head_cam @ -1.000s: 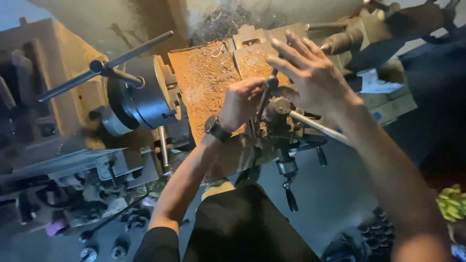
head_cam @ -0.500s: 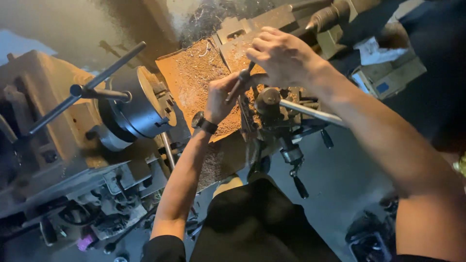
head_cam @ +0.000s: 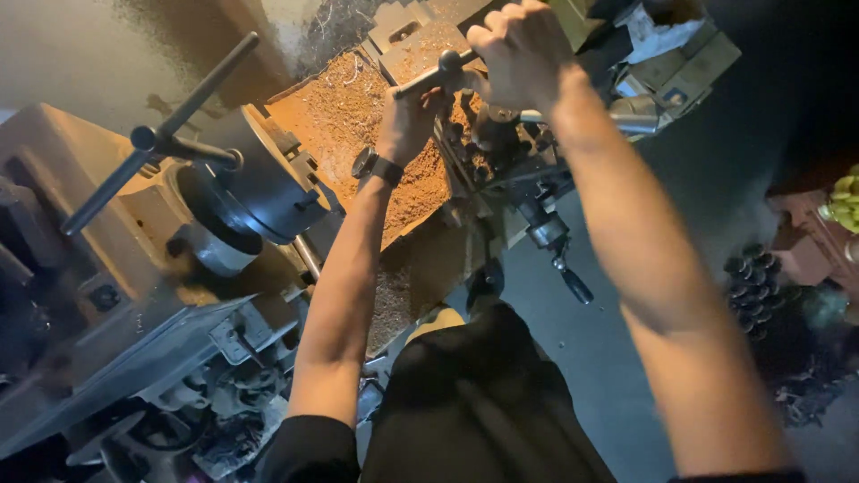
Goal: The person operates a metal lathe, adjusting the chuck and tool post while metal shavings accumulate. They then move to a workbench to assemble a gear-like component, inserting small cylindrical pieces into its slots using a hammer to tap them into place.
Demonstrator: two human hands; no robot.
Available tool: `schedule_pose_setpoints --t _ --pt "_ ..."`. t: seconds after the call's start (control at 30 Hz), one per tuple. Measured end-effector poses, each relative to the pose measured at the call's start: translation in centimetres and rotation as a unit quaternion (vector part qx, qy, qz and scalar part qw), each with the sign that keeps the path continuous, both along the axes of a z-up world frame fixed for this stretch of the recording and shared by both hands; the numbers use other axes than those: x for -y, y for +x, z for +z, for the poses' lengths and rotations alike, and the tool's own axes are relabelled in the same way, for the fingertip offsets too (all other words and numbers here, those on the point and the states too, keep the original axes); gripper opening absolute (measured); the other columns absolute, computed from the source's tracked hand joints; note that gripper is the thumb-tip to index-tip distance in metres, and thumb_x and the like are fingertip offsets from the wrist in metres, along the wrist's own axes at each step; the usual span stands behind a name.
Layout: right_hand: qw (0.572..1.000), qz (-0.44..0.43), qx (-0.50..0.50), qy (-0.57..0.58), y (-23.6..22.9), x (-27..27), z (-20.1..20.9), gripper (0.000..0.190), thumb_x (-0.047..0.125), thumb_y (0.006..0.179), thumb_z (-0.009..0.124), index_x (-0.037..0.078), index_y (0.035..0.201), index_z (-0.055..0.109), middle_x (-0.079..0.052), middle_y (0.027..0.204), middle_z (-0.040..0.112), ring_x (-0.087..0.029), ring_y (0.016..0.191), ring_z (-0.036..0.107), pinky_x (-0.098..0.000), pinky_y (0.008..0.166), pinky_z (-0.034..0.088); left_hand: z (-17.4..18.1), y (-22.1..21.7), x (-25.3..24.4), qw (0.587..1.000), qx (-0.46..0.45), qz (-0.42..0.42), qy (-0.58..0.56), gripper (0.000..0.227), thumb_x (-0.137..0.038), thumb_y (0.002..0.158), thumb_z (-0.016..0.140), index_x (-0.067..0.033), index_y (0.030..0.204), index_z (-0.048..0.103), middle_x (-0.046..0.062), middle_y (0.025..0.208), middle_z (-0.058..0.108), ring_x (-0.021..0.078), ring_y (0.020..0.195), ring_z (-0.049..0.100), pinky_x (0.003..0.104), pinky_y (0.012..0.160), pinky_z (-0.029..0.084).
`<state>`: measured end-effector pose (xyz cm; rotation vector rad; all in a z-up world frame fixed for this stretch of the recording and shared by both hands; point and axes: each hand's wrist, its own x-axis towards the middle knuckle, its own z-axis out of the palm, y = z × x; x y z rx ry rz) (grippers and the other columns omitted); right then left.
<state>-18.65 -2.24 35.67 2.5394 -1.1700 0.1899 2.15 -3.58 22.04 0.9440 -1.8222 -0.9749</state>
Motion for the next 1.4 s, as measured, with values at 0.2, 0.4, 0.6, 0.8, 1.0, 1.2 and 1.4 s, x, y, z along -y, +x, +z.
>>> schedule_pose_setpoints --t 0.2,0.4,0.6,0.8,1.0,1.2,1.4 --pt "0.991 -0.125 0.054 0.002 2.1 -2.5 2.2 0.059 0.064 0.094 0.077 0.005 0.092 0.069 -0.015 0.092 0.069 -0.033 0.091 0.068 -0.0446 0.083 0.051 1.1 0.0 0.0 0.998 0.03 0.04 -0.029 0.011 -0.009 0.098 0.07 -0.0095 0.108 0.075 0.011 0.087 0.077 0.0176 0.073 0.074 0.033 0.063 0.055" --pt "0.991 -0.068 0.116 0.026 1.0 -2.9 4.0 0.061 0.049 0.094 0.075 0.004 0.134 0.065 -0.021 0.136 0.063 -0.041 0.137 0.052 -0.0565 0.113 0.039 8.3 0.1 -2.4 0.999 -0.021 0.002 -0.046 0.026 -0.007 0.089 0.072 -0.0113 0.115 0.073 0.01 0.082 0.076 0.0197 0.067 0.072 0.034 0.064 0.055" --pt "0.989 -0.046 0.103 0.093 0.0 -2.9 5.0 0.062 0.049 0.094 0.073 0.002 0.134 0.063 -0.027 0.145 0.057 -0.043 0.142 0.047 -0.0558 0.115 0.037 6.9 -0.1 -4.0 1.0 -0.027 -0.014 0.005 0.028 -0.001 0.092 0.07 -0.0118 0.118 0.075 0.01 0.079 0.074 0.0184 0.066 0.069 0.033 0.061 0.054" --pt "0.996 -0.029 0.014 0.089 -0.3 -3.5 4.6 0.057 0.051 0.091 0.075 0.001 0.119 0.07 -0.023 0.125 0.066 -0.038 0.129 0.058 -0.0535 0.114 0.04 4.4 -1.1 -5.3 0.995 -0.051 -0.024 -0.079 0.036 0.0 0.095 0.071 -0.0108 0.129 0.067 0.01 0.1 0.077 0.0166 0.082 0.076 0.033 0.073 0.061" --pt "0.998 0.011 0.004 0.064 0.1 -2.8 4.6 0.045 0.047 0.081 0.08 0.005 0.088 0.066 -0.013 0.088 0.064 -0.03 0.09 0.067 -0.0416 0.091 0.052 3.1 -1.1 -5.9 0.991 -0.027 0.022 -0.125 0.053 0.007 0.086 0.067 -0.0087 0.136 0.061 0.016 0.115 0.074 0.0246 0.096 0.075 0.035 0.081 0.062" --pt "1.0 0.008 -0.009 -0.003 0.5 -3.5 4.5 0.04 0.047 0.08 0.081 0.01 0.082 0.065 -0.008 0.078 0.061 -0.026 0.076 0.064 -0.0398 0.071 0.05 0.7 -0.8 -4.7 0.991 -0.122 -0.046 -0.007 0.046 0.009 0.096 0.063 -0.0064 0.139 0.063 0.013 0.119 0.074 0.0217 0.098 0.074 0.032 0.086 0.06" --pt "0.992 -0.033 0.074 0.1 1.0 -5.0 5.1 0.042 0.038 0.081 0.086 0.004 0.101 0.072 -0.016 0.093 0.064 -0.033 0.097 0.063 -0.0459 0.098 0.048 8.7 1.7 -2.9 0.99 -0.133 -0.012 0.037 0.031 0.0 0.095 0.065 -0.0053 0.126 0.071 0.013 0.116 0.076 0.0209 0.105 0.074 0.032 0.089 0.062"
